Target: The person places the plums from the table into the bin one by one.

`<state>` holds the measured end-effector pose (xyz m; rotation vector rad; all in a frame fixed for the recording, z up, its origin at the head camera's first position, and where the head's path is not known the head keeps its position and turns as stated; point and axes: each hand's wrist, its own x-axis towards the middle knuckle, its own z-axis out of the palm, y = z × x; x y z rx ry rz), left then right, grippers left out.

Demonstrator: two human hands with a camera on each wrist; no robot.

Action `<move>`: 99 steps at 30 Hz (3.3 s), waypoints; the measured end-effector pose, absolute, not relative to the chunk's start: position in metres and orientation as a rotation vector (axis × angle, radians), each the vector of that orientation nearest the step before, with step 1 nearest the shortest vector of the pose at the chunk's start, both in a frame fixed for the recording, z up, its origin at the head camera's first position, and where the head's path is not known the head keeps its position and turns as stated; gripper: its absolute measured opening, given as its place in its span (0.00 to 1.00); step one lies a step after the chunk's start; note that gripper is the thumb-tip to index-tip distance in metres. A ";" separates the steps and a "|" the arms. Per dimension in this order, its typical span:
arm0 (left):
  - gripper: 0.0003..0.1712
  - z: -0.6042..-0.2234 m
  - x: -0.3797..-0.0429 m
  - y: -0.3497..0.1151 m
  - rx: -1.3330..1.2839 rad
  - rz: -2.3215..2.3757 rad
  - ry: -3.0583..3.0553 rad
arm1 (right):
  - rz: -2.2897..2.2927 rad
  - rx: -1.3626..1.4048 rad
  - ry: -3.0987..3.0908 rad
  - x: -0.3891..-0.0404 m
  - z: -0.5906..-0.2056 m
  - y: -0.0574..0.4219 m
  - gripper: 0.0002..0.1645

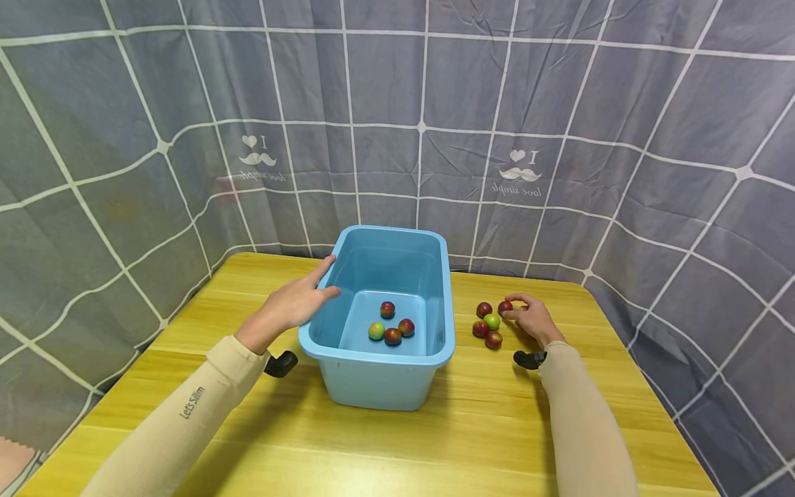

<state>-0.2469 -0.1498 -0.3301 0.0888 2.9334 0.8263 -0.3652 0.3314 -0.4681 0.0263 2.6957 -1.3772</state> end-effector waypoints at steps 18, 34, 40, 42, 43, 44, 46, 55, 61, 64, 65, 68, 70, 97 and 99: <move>0.43 -0.329 -0.247 -0.151 0.107 0.813 2.937 | -1.341 0.038 2.740 -0.364 -0.470 0.332 0.31; 0.44 -0.327 -0.247 -0.150 0.098 0.792 2.941 | -1.295 0.015 2.779 -0.363 -0.467 0.334 0.35; 0.44 -0.327 -0.246 -0.150 0.097 0.788 2.944 | -1.299 -0.033 2.794 -0.362 -0.464 0.334 0.33; 0.44 -0.327 -0.246 -0.150 0.097 0.786 2.944 | -1.302 -0.053 2.793 -0.361 -0.461 0.335 0.32; 0.44 -0.327 -0.246 -0.150 0.096 0.786 2.943 | -1.303 -0.064 2.794 -0.361 -0.460 0.335 0.32; 0.44 -0.327 -0.246 -0.150 0.096 0.786 2.941 | -1.309 -0.076 2.788 -0.360 -0.459 0.335 0.32; 0.44 -0.327 -0.246 -0.150 0.094 0.786 2.940 | -1.321 -0.090 2.768 -0.360 -0.456 0.336 0.31; 0.44 -0.327 -0.246 -0.150 0.100 0.775 2.943 | -1.296 -0.104 2.751 -0.360 -0.444 0.338 0.33; 0.44 -0.328 -0.247 -0.150 0.102 0.782 2.944 | -1.330 -0.142 2.748 -0.360 -0.434 0.335 0.35; 0.44 -0.328 -0.248 -0.150 0.103 0.784 2.943 | -1.347 -0.140 2.743 -0.361 -0.429 0.332 0.36; 0.44 -0.328 -0.248 -0.150 0.102 0.785 2.942 | -1.354 -0.142 2.739 -0.361 -0.427 0.332 0.36; 0.44 -0.328 -0.247 -0.150 0.100 0.783 2.940 | -1.384 -0.155 2.719 -0.361 -0.421 0.328 0.36; 0.44 -0.327 -0.247 -0.151 0.098 0.780 2.939 | -1.404 -0.173 2.709 -0.361 -0.416 0.326 0.36; 0.44 -0.330 -0.247 -0.151 0.109 0.789 2.951 | -1.463 -0.363 2.792 -0.359 -0.352 0.290 0.31; 0.44 -0.329 -0.247 -0.151 0.110 0.788 2.952 | -1.457 -0.391 2.807 -0.359 -0.349 0.287 0.31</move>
